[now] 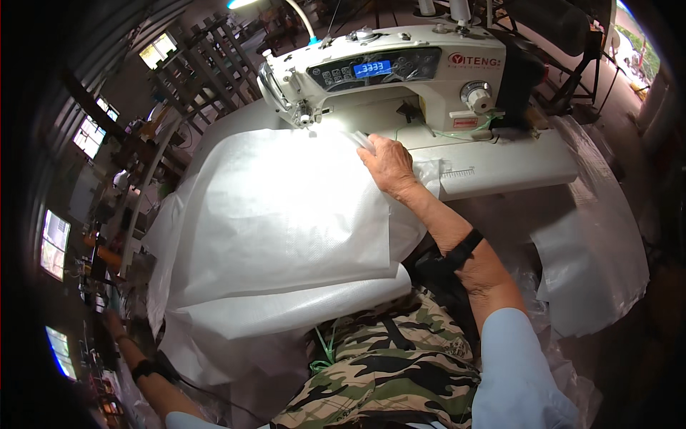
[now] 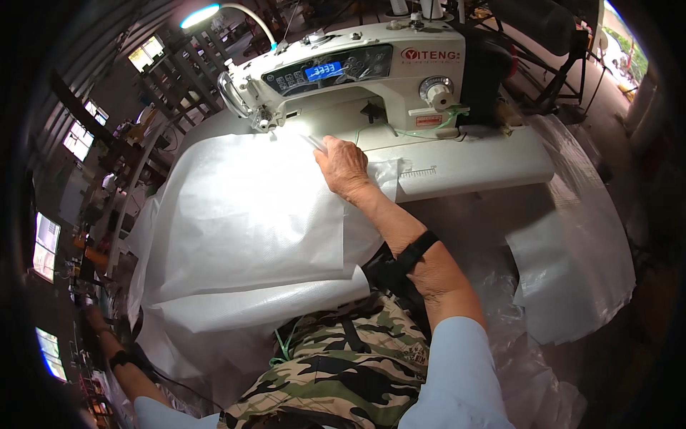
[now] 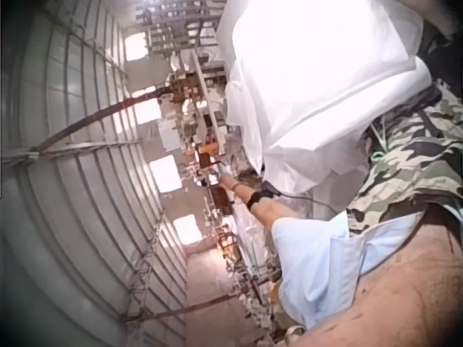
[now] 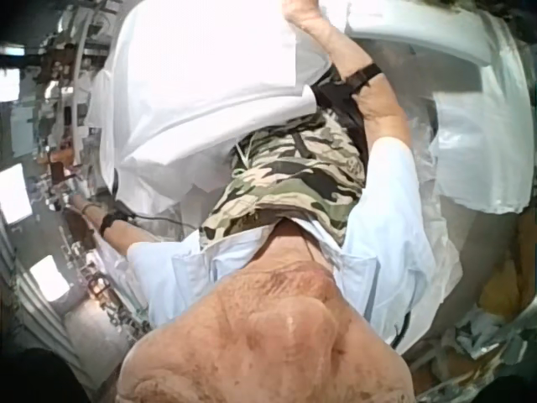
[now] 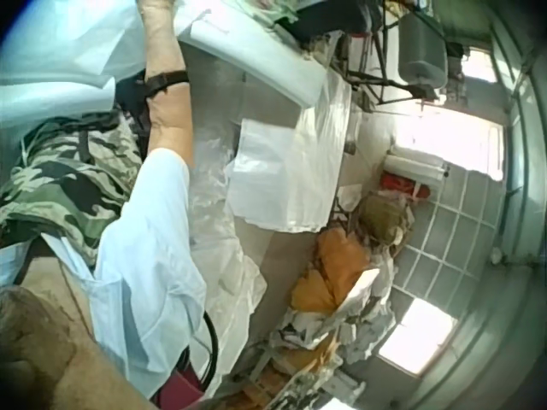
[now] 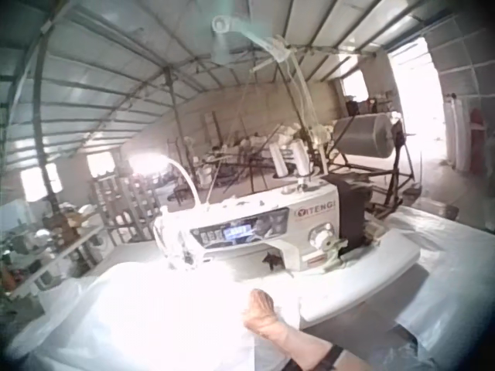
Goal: The recorder is using an industrial sewing machine to sew large white plastic or fabric bags.
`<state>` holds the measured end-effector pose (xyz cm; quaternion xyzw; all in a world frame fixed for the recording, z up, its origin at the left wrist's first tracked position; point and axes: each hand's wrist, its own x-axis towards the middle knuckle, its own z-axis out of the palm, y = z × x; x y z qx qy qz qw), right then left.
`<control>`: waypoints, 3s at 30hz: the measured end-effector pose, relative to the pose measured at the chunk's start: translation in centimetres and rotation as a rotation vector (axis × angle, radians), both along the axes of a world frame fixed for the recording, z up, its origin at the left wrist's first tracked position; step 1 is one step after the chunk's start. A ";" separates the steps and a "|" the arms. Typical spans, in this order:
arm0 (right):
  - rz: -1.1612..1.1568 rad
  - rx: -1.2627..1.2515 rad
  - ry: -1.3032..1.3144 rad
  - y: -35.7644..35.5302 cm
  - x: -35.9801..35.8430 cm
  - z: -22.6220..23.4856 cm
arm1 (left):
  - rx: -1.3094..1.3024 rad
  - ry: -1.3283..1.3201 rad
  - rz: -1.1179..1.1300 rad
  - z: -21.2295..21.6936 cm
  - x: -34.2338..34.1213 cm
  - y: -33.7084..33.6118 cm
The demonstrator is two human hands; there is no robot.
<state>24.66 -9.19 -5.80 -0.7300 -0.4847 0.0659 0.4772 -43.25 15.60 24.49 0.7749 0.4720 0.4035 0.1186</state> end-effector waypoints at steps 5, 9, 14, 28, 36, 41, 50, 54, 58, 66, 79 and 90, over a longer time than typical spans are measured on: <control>-0.032 -0.097 -0.213 0.9 -2.5 -1.1 | 0.067 0.178 0.100 1.9 3.7 -4.5; -0.054 -0.154 -0.188 -0.7 -1.7 -1.8 | 0.187 0.377 -0.502 -10.1 38.0 -17.0; 0.046 0.093 -0.212 -1.8 -3.4 -2.5 | 0.515 0.508 -0.683 -24.8 49.8 -18.6; -0.124 -0.101 -0.430 -7.2 3.1 -2.7 | -0.592 -0.341 -0.822 -32.5 53.1 -15.5; -0.040 -0.105 -0.394 -8.6 2.9 0.2 | -0.037 0.112 -0.871 -26.1 52.4 -17.3; 0.163 0.095 -0.383 -8.4 1.3 4.6 | -0.401 -0.145 -1.382 -20.7 50.6 -20.7; 0.660 0.216 -0.052 -9.8 -3.0 9.5 | 0.364 0.126 -1.016 -18.1 48.4 -24.3; 0.502 0.303 -0.009 -10.5 -3.2 10.8 | 0.300 -0.014 -1.035 -18.5 48.2 -24.6; 0.462 0.237 -0.123 -12.0 -4.6 12.4 | 0.286 -0.108 -1.017 -18.2 47.7 -24.0; 0.548 0.359 0.571 -12.2 -2.7 8.1 | 0.104 -0.082 -1.035 -17.9 47.5 -23.4; 0.380 0.455 0.521 -12.2 -5.0 6.8 | 0.051 -0.011 -0.945 -17.9 48.1 -24.1; 0.266 0.635 0.308 -10.8 -6.1 6.0 | 0.065 -0.001 -0.933 -17.4 48.3 -24.1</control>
